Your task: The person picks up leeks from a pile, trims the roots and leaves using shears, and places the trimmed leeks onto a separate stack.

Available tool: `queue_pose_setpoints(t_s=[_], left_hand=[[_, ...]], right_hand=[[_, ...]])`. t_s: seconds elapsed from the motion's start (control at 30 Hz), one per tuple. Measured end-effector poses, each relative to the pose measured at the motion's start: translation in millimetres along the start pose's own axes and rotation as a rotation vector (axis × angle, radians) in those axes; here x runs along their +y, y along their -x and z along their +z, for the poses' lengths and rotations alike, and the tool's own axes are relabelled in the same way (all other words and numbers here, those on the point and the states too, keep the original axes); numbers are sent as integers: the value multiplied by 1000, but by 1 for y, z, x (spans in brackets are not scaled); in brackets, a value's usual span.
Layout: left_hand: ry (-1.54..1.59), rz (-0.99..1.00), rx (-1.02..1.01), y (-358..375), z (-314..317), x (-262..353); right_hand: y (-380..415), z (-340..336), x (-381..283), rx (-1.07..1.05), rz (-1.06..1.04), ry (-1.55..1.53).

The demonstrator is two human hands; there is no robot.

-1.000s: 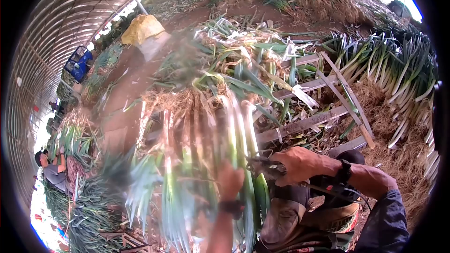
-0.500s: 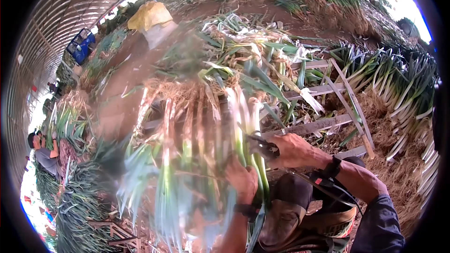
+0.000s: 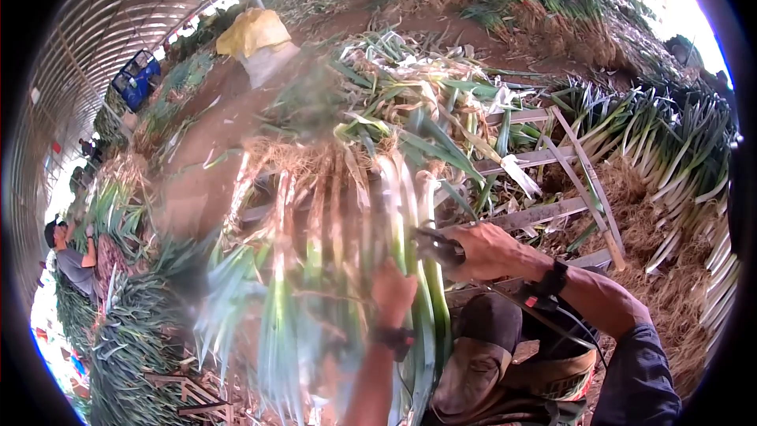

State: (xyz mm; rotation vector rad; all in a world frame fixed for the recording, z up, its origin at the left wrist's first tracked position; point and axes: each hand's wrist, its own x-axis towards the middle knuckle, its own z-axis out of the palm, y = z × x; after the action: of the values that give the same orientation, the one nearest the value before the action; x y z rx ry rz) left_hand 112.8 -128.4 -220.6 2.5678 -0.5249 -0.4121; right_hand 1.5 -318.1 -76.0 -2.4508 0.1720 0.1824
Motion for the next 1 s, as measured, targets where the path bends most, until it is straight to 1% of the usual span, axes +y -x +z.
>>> queue_pose_setpoints(t_s=[0.07,0.1,0.2,0.23,0.33,0.4,0.47,0.5,0.6,0.67,0.77,0.87,0.9,1.0], left_hand=[[112,16,-99,-9,-20,-4],[118,97,-59,-14,-22,-16],[329,255,-73,-35,-21,-71],[422,307,-177,-40,-30,-83],[724,125,-305,-25,-59,-61],[804,55,-304,-27,-53,-64],[858,-16,-324,-33,-45,-69],[828,1,-300,-34,-42,-71],[699,63,-248,-31,-40,-71],[561,118,-237,-28,-41,-66],[357,29,-263,-24,-44,-53],[198,202,-180,-21,-29,-44],[76,87,-200,-16,-32,-23],[18,98,-118,-9,-21,-7]], right_hand=[[-9,-3,3,18,6,78],[-8,-4,3,32,24,66],[10,-14,1,-19,-14,-80],[20,-16,-2,-25,-54,-209],[54,-32,-11,-180,-122,-322],[63,-22,-3,-203,-124,-484],[76,-20,1,-230,-122,-426],[74,-11,10,-221,-127,-286],[74,-10,16,-238,-74,-203],[73,-4,21,-204,-105,-199],[75,3,20,-108,-119,-121],[71,4,16,1,-97,-87],[69,4,16,33,-87,-90],[65,3,20,72,-118,-92]])
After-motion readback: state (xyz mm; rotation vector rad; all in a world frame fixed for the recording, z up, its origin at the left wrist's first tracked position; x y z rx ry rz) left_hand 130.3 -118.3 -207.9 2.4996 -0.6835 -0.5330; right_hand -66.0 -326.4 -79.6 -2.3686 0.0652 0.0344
